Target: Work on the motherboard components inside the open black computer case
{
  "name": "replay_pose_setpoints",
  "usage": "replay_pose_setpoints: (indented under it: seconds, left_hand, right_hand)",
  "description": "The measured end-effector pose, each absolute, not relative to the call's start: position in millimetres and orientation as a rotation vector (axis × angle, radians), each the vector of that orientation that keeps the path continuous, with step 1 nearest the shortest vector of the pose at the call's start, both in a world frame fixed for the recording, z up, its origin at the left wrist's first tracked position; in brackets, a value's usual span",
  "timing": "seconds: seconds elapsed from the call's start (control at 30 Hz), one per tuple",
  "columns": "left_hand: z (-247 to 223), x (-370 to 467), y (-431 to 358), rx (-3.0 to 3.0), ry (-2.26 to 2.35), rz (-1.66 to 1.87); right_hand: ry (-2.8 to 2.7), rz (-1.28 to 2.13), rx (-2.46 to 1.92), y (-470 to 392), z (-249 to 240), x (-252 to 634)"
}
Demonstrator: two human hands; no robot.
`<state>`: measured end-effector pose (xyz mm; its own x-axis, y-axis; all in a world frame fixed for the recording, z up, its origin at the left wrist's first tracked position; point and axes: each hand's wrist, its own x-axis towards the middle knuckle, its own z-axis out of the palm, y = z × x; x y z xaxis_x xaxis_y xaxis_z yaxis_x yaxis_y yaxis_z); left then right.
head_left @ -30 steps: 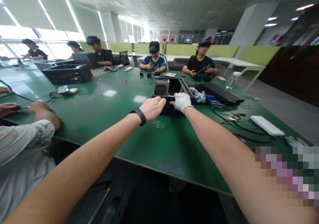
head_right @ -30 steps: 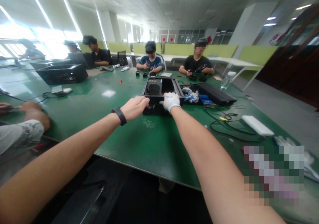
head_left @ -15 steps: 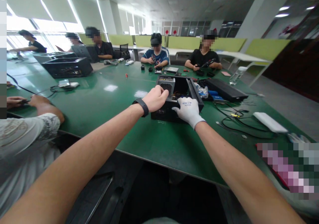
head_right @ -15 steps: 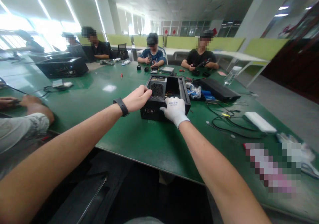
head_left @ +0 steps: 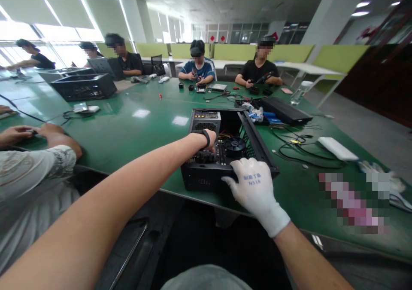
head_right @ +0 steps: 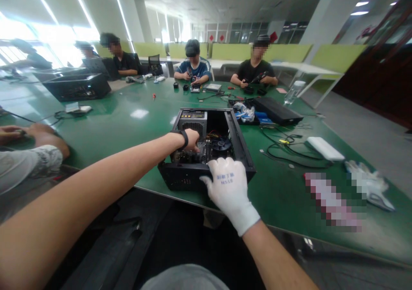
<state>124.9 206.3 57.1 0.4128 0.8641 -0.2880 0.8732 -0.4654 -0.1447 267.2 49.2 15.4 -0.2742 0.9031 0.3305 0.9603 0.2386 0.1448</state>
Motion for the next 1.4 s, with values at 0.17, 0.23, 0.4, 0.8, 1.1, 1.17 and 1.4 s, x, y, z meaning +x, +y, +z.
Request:
replay_pose_setpoints:
  seconds: [0.17,0.23,0.4,0.8,1.1,1.17,1.4]
  left_hand:
    - [39.5,143.4,206.8,2.581,1.583,-0.698]
    - [29.9,147.2,207.3,2.561,1.567,-0.736]
    - [12.7,147.9,206.6,2.589,1.506,-0.789]
    - [-13.6,143.4,231.9,2.586,1.557,-0.772]
    - [-10.3,141.3,230.7,2.569,1.565,-0.784]
    - [-8.4,141.6,229.2,2.583,1.559,-0.776]
    - [-9.7,142.0,231.3,2.605,1.551,-0.784]
  right_hand:
    - [-2.314,-0.373,-1.761,8.0,13.3,267.1]
    - [-2.311,-0.338,-1.769,-1.7,12.7,266.7]
    - [-2.306,-0.312,-1.769,-8.7,13.6,265.4]
    - [-2.303,-0.325,-1.754,-6.4,12.5,265.9]
    - [-2.305,-0.380,-1.757,-7.5,10.3,266.2]
    - [-2.306,-0.382,-1.752,-7.6,9.7,266.7]
    - [-2.306,-0.397,-1.742,-7.8,9.7,266.7]
